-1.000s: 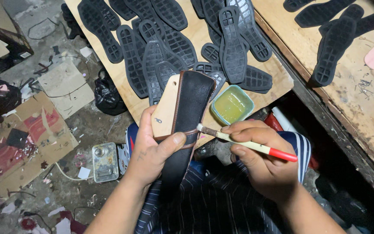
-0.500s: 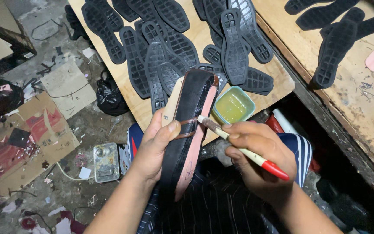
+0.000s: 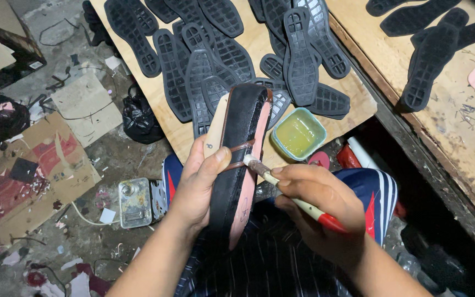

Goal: The person holds a sandal-style shoe in one hand and uses a brush to apply yellowish glue from a small container onto the sole edge and upper of the shoe, rotating the shoe to coat different areas. At the end they hold up the shoe showing the pink sole fully coated with glue.

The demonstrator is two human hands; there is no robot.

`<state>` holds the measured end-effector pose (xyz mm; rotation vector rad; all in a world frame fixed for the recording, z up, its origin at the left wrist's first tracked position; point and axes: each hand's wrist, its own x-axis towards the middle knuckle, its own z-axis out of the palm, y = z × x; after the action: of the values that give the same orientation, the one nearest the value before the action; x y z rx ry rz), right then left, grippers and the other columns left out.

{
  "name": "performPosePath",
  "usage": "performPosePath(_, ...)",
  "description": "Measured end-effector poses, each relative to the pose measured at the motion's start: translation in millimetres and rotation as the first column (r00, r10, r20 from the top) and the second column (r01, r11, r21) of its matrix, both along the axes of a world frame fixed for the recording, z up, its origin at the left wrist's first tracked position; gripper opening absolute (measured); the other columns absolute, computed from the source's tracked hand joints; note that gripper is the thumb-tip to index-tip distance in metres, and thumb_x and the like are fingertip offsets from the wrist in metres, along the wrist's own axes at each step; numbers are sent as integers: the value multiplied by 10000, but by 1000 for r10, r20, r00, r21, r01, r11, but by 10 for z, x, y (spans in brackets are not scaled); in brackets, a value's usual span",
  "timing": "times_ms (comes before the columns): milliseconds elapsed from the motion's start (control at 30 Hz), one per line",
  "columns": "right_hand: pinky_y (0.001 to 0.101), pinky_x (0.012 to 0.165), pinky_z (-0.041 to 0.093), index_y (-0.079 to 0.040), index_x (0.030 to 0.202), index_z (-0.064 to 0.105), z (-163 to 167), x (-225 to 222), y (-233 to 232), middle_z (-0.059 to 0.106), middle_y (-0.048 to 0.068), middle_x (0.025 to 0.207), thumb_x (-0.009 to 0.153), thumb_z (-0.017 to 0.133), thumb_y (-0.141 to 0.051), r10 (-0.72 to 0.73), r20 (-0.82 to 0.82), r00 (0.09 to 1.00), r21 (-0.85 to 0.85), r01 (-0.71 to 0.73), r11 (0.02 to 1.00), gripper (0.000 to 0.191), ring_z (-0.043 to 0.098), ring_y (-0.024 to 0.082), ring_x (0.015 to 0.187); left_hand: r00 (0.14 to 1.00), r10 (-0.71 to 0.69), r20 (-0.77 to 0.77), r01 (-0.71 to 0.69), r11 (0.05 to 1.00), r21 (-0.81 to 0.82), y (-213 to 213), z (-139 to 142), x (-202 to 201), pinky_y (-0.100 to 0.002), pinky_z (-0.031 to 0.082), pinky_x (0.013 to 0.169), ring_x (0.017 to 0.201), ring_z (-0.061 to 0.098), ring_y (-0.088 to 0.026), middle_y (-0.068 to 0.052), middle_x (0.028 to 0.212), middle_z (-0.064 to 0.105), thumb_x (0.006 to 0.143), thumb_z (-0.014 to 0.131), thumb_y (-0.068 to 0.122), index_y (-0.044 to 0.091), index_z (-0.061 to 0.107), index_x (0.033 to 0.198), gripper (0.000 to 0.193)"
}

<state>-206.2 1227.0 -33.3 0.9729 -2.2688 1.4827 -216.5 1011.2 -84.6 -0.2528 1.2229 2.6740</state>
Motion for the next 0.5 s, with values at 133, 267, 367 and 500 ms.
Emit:
performPosePath(133, 370, 923, 617, -34, 1114, 598, -8, 14, -31, 701, 151, 1152, 879, 779, 1, 13, -8, 1000, 41, -12, 999, 298, 741, 285, 1090, 999, 32, 12, -32, 999, 30, 19, 8, -9, -370, 565, 926, 1074, 654, -192, -135, 1231, 631, 1010, 569, 203, 50, 446, 1374, 414)
performPosePath(267, 376, 913, 613, -43, 1101, 601, -28, 2, -60, 703, 142, 1135, 879, 781, -15, 27, -18, 999, 75, -26, 997, 288, 737, 287, 1080, 997, 71, 20, -71, 997, -18, 29, -18, -25, -380, 573, 896, 1045, 659, -204, -143, 1225, 620, 1004, 573, 194, 54, 423, 1371, 421)
performPosePath(367, 369, 912, 606, -47, 1096, 603, -44, -7, -30, 704, 136, 1130, 876, 780, -20, 44, -2, 999, 73, -44, 996, 284, 736, 278, 1071, 996, 94, -3, -94, 994, -56, 29, -67, -31, -387, 581, 900, 1055, 662, -212, -152, 1237, 610, 993, 589, 175, 56, 398, 1362, 432)
performPosePath(500, 341, 887, 619, -44, 1079, 641, -74, -30, 89, 742, 132, 1104, 873, 767, 14, 141, 286, 948, -54, -131, 990, 248, 771, 242, 1012, 997, 73, 29, -73, 997, -27, 8, -114, -52, -401, 593, 892, 1065, 665, -220, -162, 1250, 611, 974, 606, 232, 76, 405, 1334, 441)
